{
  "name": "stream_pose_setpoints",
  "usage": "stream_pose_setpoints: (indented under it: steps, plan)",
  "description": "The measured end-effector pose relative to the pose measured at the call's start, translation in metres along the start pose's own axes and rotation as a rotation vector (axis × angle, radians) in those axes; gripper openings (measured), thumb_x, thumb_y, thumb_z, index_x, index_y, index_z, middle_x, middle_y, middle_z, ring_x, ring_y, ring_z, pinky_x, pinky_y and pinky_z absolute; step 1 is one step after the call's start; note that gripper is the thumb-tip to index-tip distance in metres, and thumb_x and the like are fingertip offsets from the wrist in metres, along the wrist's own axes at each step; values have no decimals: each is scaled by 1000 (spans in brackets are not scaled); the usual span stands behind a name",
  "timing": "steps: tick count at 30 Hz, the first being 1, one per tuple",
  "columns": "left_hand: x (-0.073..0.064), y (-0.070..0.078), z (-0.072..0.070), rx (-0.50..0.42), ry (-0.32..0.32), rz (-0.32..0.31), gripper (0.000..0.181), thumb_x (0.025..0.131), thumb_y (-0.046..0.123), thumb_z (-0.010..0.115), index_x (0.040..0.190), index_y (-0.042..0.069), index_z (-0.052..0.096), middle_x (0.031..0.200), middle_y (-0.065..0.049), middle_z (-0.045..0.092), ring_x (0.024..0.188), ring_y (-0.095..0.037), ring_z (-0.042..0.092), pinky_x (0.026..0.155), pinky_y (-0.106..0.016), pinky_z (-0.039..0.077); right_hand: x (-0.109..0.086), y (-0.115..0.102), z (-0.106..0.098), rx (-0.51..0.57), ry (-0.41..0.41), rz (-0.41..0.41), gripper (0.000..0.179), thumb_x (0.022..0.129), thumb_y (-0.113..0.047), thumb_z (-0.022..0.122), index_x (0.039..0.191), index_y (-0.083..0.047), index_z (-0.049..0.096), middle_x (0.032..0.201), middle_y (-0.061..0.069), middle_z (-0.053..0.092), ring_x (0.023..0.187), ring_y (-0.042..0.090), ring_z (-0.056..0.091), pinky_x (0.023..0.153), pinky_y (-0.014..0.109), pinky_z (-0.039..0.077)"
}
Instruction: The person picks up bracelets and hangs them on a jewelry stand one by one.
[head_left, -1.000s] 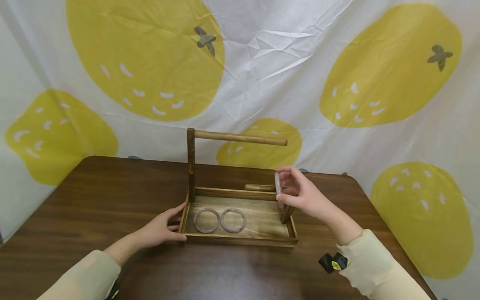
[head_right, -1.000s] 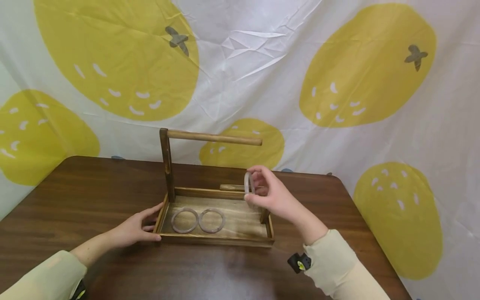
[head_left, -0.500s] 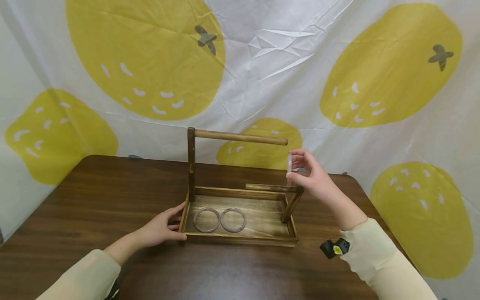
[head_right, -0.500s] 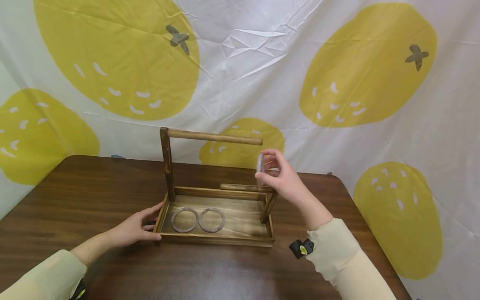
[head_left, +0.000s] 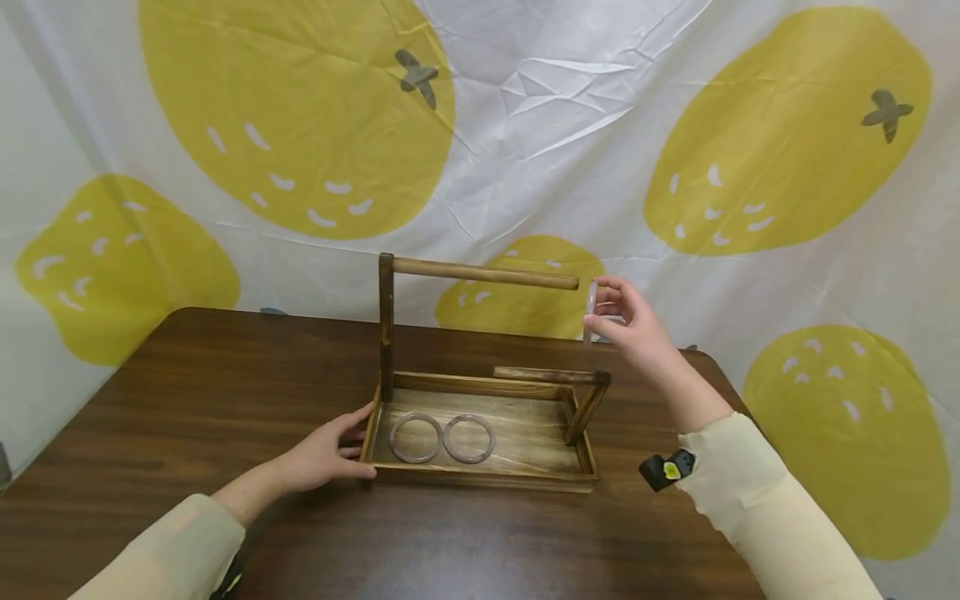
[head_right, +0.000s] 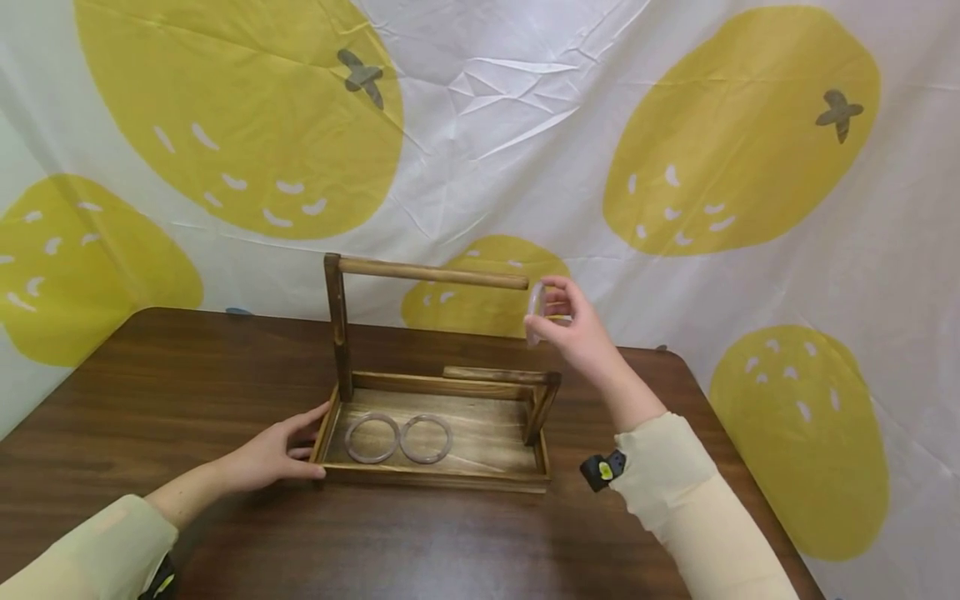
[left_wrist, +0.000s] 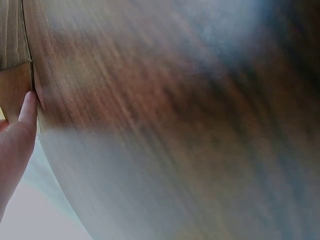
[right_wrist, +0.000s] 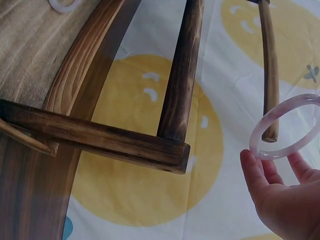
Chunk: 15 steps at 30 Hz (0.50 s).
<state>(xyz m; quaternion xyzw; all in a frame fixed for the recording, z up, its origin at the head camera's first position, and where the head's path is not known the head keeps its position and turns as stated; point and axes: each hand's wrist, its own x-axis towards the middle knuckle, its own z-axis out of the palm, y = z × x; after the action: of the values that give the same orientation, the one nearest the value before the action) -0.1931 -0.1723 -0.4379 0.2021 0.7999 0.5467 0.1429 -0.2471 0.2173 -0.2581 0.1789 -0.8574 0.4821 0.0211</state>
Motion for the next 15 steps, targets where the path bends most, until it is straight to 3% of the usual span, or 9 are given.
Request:
stream_pose_setpoints:
  steps: [5,15]
  plan:
    - [1,0,-1,-7,-1,0,100,76,14,78,147,-7,11,146,-38,14,127,-51,36,99,-45,48,8,2,-2,-38,20,27,57,92,-13,52,142,-2,28,128,20,40,115,29,44,84,25,44]
    - [0,-1,0,-29,-7,-2,101,76,15,78,147,-7,10,146,-38,13,127,-52,35,98,-44,49,20,4,-7,-48,35,50,58,91,-11,52,142,0,28,129,23,39,119,35,44,94,36,42]
